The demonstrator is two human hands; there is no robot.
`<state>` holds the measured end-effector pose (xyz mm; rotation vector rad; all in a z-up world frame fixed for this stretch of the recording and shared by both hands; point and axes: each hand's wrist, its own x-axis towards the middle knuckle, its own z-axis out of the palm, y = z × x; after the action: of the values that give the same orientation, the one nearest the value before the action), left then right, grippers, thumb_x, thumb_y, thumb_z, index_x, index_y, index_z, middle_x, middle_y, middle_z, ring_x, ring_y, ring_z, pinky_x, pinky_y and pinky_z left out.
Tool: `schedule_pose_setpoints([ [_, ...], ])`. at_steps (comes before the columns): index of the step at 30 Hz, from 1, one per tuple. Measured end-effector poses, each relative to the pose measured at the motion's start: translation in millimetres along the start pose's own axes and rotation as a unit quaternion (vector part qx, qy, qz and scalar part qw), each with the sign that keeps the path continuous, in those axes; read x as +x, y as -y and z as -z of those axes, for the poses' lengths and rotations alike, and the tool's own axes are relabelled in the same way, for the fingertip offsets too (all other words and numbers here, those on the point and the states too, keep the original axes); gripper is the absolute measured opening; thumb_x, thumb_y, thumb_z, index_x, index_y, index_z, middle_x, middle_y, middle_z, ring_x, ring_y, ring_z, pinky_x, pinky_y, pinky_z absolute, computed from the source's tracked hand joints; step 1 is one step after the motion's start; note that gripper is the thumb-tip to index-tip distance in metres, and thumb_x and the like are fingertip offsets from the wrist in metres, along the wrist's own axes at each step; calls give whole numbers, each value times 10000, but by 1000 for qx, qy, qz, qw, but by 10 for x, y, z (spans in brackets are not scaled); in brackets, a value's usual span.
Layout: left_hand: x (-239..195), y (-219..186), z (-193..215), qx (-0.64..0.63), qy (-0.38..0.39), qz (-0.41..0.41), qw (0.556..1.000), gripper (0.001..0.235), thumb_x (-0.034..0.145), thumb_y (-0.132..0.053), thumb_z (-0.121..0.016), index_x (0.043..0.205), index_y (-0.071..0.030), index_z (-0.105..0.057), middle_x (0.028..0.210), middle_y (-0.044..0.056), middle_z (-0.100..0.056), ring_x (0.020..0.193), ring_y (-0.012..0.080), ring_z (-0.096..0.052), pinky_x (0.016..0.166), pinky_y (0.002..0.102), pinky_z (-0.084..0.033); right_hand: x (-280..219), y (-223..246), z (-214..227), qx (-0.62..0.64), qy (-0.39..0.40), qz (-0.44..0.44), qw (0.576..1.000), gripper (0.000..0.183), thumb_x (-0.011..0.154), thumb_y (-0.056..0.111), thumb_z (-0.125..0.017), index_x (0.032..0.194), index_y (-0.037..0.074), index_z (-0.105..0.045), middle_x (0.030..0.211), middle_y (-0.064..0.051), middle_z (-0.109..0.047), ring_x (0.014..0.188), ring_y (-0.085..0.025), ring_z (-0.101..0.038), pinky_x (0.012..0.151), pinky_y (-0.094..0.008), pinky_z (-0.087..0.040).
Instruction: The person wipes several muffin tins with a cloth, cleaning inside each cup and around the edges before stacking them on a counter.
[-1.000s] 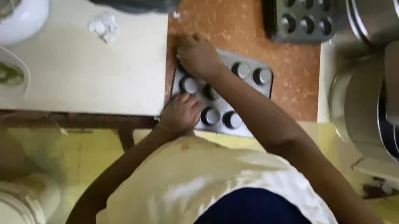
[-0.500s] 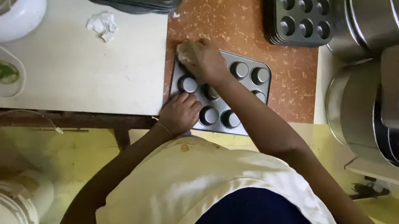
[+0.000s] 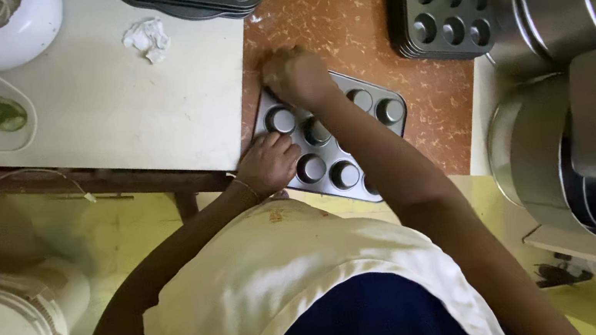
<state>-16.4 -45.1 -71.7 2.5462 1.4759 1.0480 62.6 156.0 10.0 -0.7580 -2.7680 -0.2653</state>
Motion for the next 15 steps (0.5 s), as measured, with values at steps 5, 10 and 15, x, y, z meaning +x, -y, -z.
schedule_pose_setpoints([
  [5, 38, 14, 92, -19, 34, 4, 999, 159, 932, -275, -669, 1014, -140, -662, 933, 80, -583, 923, 322, -623, 774, 474, -499, -397, -173, -336, -3, 14, -233, 972, 400, 978, 512, -705, 1034, 120, -652, 850, -153, -662, 701, -401, -762, 577, -486, -599],
  [10, 33, -14, 74, -15, 46, -1, 999, 143, 951, -278, -641, 1024, -156, -623, 958, 64, -571, 927, 305, -609, 780, 461, -490, -626, -228, -201, -141, -3, -265, 954, 406, 987, 551, -688, 1050, 157, -613, 757, -36, -579, 600, -269, -708, 530, -371, -578],
  [15, 187, 30, 250, 37, 10, 29, 999, 198, 917, -289, -747, 964, -118, -658, 967, 94, -583, 956, 326, -618, 782, 482, -474, -566, -21, 653, 181, 126, -308, 926, 375, 1015, 433, -763, 1213, 114, -754, 1058, -219, -807, 997, -489, -792, 746, -621, -624],
])
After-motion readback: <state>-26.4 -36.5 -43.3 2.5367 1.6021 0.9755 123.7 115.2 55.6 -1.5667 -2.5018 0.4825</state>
